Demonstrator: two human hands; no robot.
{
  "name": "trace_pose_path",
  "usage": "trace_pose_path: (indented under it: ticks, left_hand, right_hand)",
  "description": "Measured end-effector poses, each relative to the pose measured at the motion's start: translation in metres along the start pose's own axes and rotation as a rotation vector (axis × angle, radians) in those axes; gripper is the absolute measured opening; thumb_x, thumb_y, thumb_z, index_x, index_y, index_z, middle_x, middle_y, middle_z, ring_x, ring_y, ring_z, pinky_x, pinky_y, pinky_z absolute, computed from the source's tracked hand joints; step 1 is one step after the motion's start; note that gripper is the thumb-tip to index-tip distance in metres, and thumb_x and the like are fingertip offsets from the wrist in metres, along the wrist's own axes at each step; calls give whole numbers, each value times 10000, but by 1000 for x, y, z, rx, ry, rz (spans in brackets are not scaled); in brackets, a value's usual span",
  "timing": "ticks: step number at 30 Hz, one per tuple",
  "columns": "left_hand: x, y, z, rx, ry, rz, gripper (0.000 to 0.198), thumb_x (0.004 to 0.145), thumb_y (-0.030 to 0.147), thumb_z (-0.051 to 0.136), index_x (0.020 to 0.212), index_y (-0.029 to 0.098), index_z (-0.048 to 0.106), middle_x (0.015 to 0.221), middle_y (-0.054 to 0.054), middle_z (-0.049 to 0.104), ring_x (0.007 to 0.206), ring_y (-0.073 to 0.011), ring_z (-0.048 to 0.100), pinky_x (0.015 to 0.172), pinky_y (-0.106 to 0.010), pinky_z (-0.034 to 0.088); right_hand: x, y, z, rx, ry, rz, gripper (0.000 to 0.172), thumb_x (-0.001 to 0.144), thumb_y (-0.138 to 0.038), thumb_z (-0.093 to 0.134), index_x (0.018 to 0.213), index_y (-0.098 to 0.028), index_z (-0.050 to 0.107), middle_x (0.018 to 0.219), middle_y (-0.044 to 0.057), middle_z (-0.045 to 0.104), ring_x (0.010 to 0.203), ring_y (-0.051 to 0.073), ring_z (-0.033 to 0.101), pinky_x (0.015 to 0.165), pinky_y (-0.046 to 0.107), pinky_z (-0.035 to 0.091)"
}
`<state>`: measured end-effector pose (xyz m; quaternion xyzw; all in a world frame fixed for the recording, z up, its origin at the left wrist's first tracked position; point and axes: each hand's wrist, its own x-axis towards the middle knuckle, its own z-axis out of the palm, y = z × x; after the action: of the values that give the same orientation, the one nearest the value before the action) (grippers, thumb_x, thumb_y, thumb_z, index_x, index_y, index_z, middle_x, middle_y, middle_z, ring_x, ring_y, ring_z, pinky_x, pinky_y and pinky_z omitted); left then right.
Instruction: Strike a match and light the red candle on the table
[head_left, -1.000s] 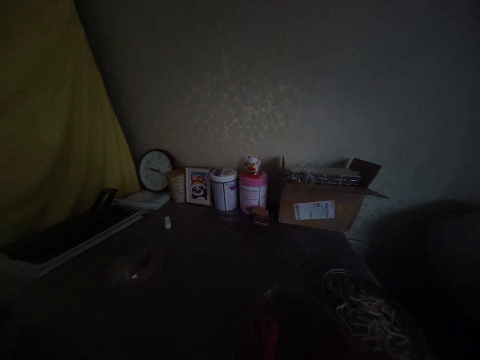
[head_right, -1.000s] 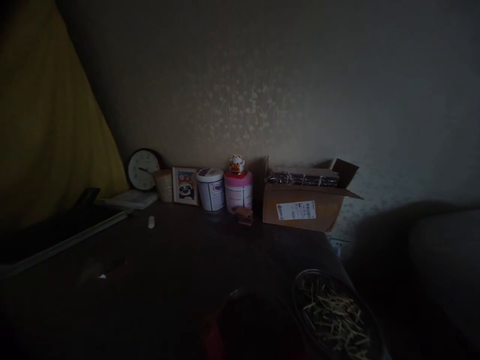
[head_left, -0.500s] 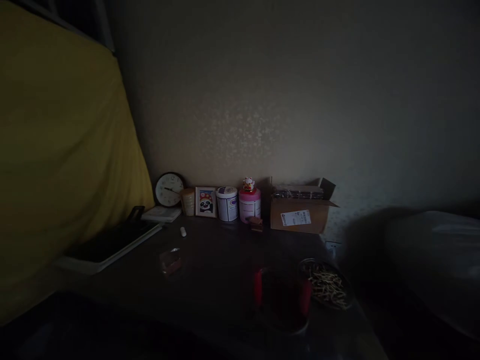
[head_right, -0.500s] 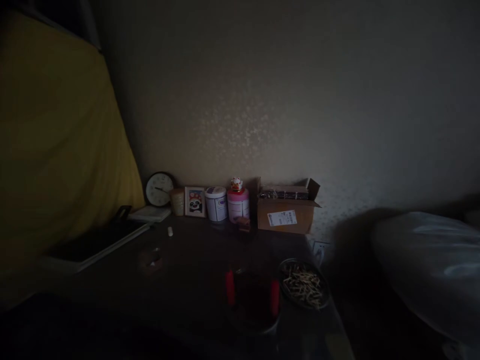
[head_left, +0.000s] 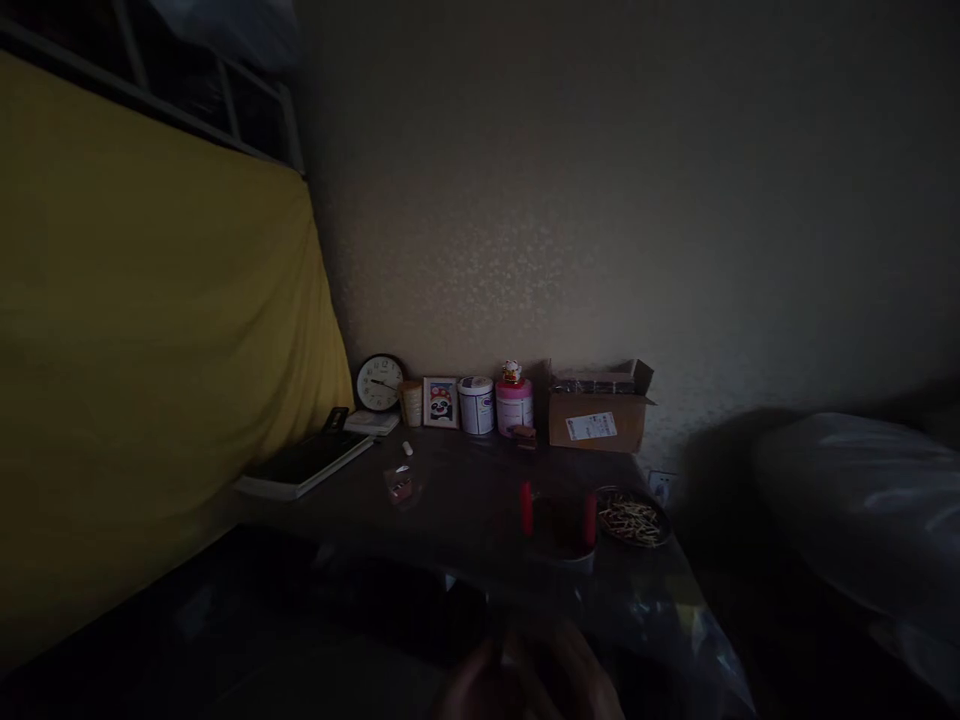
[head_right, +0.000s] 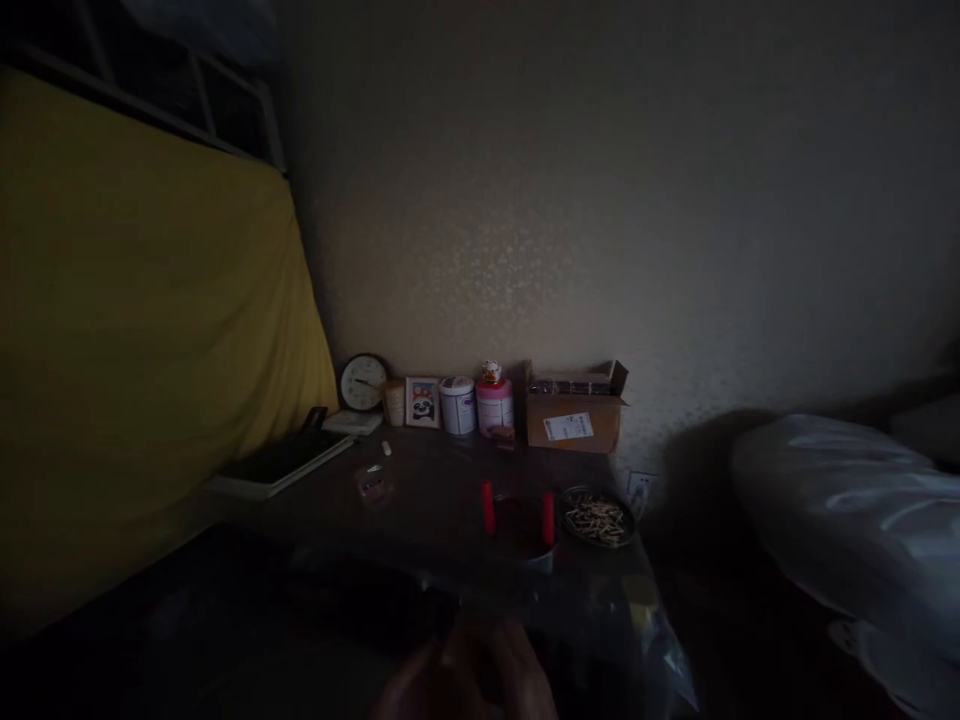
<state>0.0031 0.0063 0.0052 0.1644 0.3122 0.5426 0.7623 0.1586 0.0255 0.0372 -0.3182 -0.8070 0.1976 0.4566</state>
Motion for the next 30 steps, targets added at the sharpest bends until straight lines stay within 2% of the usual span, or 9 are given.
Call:
trace_pose_path:
  ticks: [2, 5, 10, 17, 24, 30]
  left_hand:
    - [3, -3, 7, -42, -26, 12, 192, 805, 336, 569, 951, 231, 635, 1064, -70, 641, 1002, -237, 572, 813, -377, 471]
    - [3, -6, 13, -107, -73, 20, 182, 765, 347, 611, 815, 193, 694, 891, -71, 698, 951, -224, 602, 807, -301, 453]
    - [-8, -5, 15, -213, -223, -21, 301, 813, 315, 545, 958, 84, 673, 929, -104, 699, 896, -182, 614, 810, -260, 426]
    - [-11, -2, 17, -186, -205, 9, 220, 818, 276, 555, 827, 106, 695, 762, -59, 698, 730, -148, 623, 710, -243, 429]
    - [-3, -6, 7, -177, -239, 63, 226, 833, 278, 532, 891, 117, 679, 818, -68, 697, 765, -159, 625, 721, -261, 430]
    - [-5, -5, 8, -145, -232, 67, 255, 837, 288, 527, 969, 115, 661, 897, -84, 693, 830, -175, 622, 754, -274, 434]
  right_hand:
    - [1, -4, -1, 4, -30, -1, 264, 868, -317, 513, 1128, -304, 553, 1047, 54, 644, 949, 205, 629, 759, 291, 563]
    - [0, -10, -1, -3, -92, 1, 236, 875, -306, 502, 1104, -264, 542, 1084, 62, 621, 1021, 195, 589, 862, 298, 512]
    - [-3, -12, 4, -66, -100, -6, 215, 860, -276, 529, 1074, -261, 547, 1079, 49, 617, 1027, 189, 576, 879, 294, 492]
    - [-3, -7, 8, -68, -105, -28, 246, 856, -214, 511, 1097, -251, 542, 1078, 53, 613, 1008, 183, 579, 867, 301, 493]
    - [-6, -5, 8, -77, -117, -60, 361, 832, -153, 497, 1181, -242, 524, 1181, 76, 580, 1086, 187, 560, 904, 300, 487]
    - [-8, -3, 6, -82, -180, -41, 431, 822, -119, 483, 1236, -237, 480, 1251, 85, 530, 1147, 191, 516, 954, 325, 456]
